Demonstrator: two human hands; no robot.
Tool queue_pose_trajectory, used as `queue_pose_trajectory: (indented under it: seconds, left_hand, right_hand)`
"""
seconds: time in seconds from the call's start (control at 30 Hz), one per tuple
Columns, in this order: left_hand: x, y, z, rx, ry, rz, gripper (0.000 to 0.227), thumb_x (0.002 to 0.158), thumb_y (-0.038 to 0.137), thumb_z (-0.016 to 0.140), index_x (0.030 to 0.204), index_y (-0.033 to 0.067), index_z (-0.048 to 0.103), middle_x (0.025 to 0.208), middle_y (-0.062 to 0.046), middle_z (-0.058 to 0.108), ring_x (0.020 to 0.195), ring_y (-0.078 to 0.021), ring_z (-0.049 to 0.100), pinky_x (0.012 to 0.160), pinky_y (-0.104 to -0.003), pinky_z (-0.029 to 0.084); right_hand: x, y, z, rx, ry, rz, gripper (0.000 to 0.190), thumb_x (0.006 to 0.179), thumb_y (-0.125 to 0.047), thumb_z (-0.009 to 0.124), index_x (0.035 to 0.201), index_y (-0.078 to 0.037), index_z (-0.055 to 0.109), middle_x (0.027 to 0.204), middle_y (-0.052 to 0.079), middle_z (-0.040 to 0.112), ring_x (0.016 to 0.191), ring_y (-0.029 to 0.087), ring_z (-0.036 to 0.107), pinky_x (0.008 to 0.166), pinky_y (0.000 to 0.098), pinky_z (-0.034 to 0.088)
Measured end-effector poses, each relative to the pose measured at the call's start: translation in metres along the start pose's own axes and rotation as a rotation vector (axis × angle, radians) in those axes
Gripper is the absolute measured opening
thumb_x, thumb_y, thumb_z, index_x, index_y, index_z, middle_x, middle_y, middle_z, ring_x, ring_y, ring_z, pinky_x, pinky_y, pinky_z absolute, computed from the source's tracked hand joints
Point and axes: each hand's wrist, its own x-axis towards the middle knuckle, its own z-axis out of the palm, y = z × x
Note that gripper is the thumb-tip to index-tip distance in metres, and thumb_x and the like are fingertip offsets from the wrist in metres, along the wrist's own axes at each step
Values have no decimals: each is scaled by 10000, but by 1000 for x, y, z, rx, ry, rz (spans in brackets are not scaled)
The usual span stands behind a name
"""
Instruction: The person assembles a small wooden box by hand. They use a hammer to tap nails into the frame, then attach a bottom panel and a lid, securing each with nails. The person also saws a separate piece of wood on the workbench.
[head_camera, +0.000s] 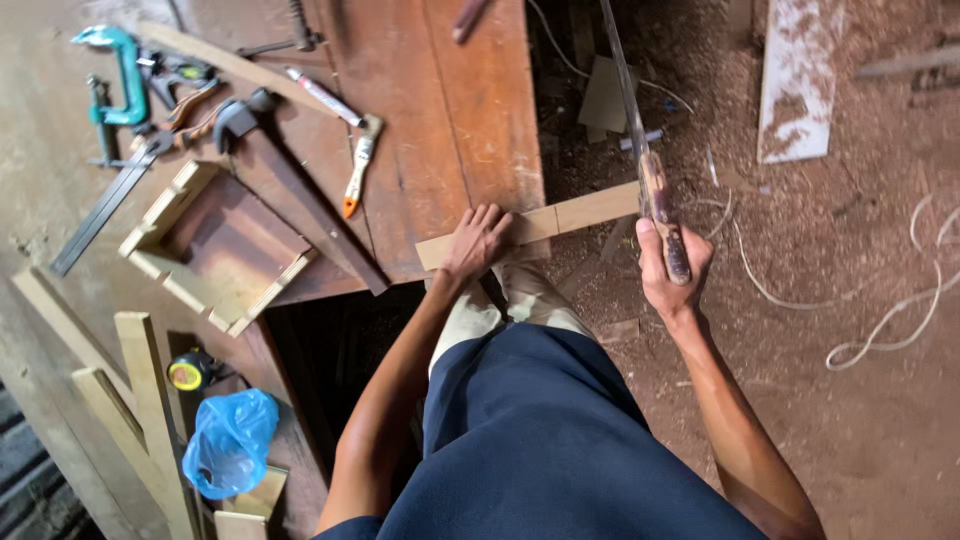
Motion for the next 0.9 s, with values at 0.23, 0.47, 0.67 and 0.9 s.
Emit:
queue_pose_trajectory:
  seconds: [0.23,0.47,0.67,0.9]
  left_hand:
    - [21,-4,-27,2,-186,28,643,932,503,539,1394,56,509,1277,-187,541,1217,-340,487,1041,-441,391]
    - [73,12,-33,-198,230,-67,635,1104,433,444,1595,44,340,1622,-188,385,1540,-355,333,1301,-484,207]
    - [84,12,-12,-40,126,-24,618,1138,385,421,1641,56,278,1716,-179,237,1602,-311,210,1325,-465,152]
    - [85,12,-22,-9,5,59,605,1094,330,410,1652,222,205,1695,-194,202,1578,-355,166,1296,-545,100]
  right_hand:
    - [-54,1,2,190,75,275,349,1027,-287,614,751,-74,589,547,9,535,416,91,504,359,286,384]
    - [-62,-36,36,239,103,471,457,1020,-386,569,660,-108,526,514,-21,512,373,78,489,315,264,398]
    - [-69,-53,52,303,113,566,437,1052,-345,583,687,-111,525,527,-32,475,402,66,466,357,251,359]
    - [-74,-52,62,234,60,605,424,1038,-329,551,681,-102,564,488,-38,488,371,68,489,337,251,381]
